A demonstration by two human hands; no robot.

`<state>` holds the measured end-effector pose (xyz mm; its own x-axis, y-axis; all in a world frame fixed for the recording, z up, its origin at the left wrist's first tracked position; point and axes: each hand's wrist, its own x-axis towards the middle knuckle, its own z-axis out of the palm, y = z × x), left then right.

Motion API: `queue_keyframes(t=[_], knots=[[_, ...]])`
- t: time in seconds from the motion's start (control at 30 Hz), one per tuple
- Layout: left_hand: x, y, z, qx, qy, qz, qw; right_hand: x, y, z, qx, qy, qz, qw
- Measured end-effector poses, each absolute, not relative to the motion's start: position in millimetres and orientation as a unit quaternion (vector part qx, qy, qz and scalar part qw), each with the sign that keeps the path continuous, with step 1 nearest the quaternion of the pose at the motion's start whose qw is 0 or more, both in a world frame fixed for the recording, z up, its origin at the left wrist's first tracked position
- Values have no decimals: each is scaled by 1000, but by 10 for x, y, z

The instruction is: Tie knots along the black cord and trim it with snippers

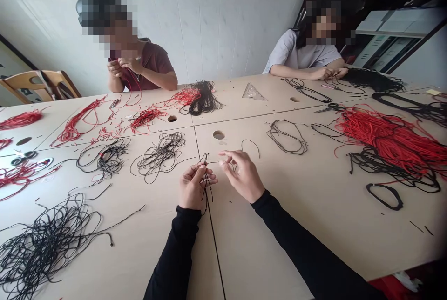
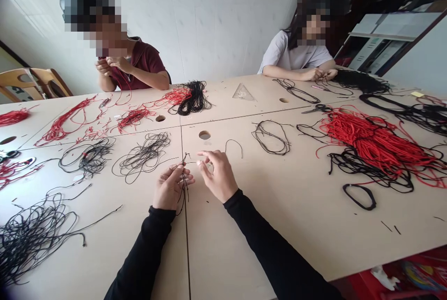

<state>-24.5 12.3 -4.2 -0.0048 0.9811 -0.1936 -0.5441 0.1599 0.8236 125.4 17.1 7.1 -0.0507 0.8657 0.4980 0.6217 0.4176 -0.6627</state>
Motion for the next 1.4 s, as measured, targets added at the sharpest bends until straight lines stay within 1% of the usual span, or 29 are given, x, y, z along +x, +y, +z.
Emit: queue_keyframes(t=[0.07, 0.17, 0.27, 0.43, 0.5, 0.6, 0.73, 0.87, 1.0, 1.2, 1.3, 1.4], knots=[[-239, 116, -34, 280, 389, 581, 657, 1204, 157, 41, -510, -726, 178, 426], [-233, 110, -24, 289, 384, 576, 661, 1175, 154, 5, -511, -730, 204, 406], [-233, 112, -20, 290, 393, 579, 653, 1196, 153, 20, -505, -719, 226, 421], [-249, 129, -22, 285, 415, 606, 616, 1274, 142, 122, -499, -666, 352, 429], [-256, 131, -23, 299, 429, 607, 598, 1310, 144, 162, -497, -646, 362, 452], [-248, 120, -25, 340, 450, 583, 585, 1349, 145, 210, -494, -646, 335, 475], [-205, 94, -25, 404, 451, 522, 601, 1354, 141, 225, -489, -692, 287, 447], [-168, 75, -19, 423, 433, 484, 632, 1347, 158, 182, -480, -738, 225, 416], [-161, 61, -18, 421, 420, 473, 650, 1356, 178, 148, -479, -766, 171, 394], [-174, 69, -34, 419, 404, 456, 673, 1342, 198, 101, -460, -787, 157, 379], [-178, 71, -35, 419, 405, 463, 667, 1331, 190, 92, -447, -798, 131, 383], [-180, 77, -39, 392, 420, 485, 659, 1325, 174, 109, -466, -780, 85, 410]])
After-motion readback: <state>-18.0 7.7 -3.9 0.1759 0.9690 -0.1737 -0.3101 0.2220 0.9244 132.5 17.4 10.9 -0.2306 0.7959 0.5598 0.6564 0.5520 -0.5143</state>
